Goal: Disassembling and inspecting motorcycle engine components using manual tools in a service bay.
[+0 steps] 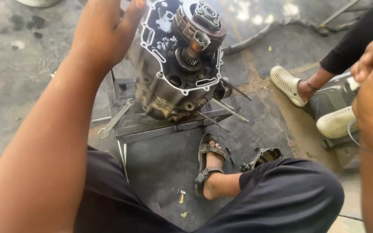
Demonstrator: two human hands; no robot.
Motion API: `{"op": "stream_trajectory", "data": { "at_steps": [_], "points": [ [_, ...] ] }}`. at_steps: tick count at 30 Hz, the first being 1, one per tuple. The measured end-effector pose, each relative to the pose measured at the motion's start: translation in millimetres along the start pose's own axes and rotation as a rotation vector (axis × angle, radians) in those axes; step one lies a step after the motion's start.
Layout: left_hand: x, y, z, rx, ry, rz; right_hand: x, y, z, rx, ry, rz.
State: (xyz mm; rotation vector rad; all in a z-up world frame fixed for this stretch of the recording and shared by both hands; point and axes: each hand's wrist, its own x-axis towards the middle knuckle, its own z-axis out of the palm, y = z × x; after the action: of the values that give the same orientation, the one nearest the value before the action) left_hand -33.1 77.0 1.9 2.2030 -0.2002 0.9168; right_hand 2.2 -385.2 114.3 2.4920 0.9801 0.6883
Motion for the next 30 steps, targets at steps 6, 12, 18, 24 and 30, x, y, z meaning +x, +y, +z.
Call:
{"op": "stream_trajectory", "data": {
  "at_steps": [6,12,18,24,30],
  "points": [
    [5.3,2.0,19.8,0.192,0.077,0.113,23.3,-9.5,116.1,-0.163,-0.517,-0.138],
    [13.4,40.8,-6.1,0.234,-0.215,-0.080,-106.6,292.2,365.8,-0.042,-0.483,-0.208],
    [6.5,15.5,1.1,0.182,-0.001,0.127,-100.7,149.9,302.0,0.093,-0.525,0.178],
    [14.0,21.9,-2.4,-0.024,0.080,0.037,-24.8,-49.4,3.2,0.269,-0.568,0.476],
    [5.1,53.2,-7.1,-0.121,0.106,-0.051,-70.6,-65.6,-100.3,0.504,-0.422,0.712]
  ]
}}
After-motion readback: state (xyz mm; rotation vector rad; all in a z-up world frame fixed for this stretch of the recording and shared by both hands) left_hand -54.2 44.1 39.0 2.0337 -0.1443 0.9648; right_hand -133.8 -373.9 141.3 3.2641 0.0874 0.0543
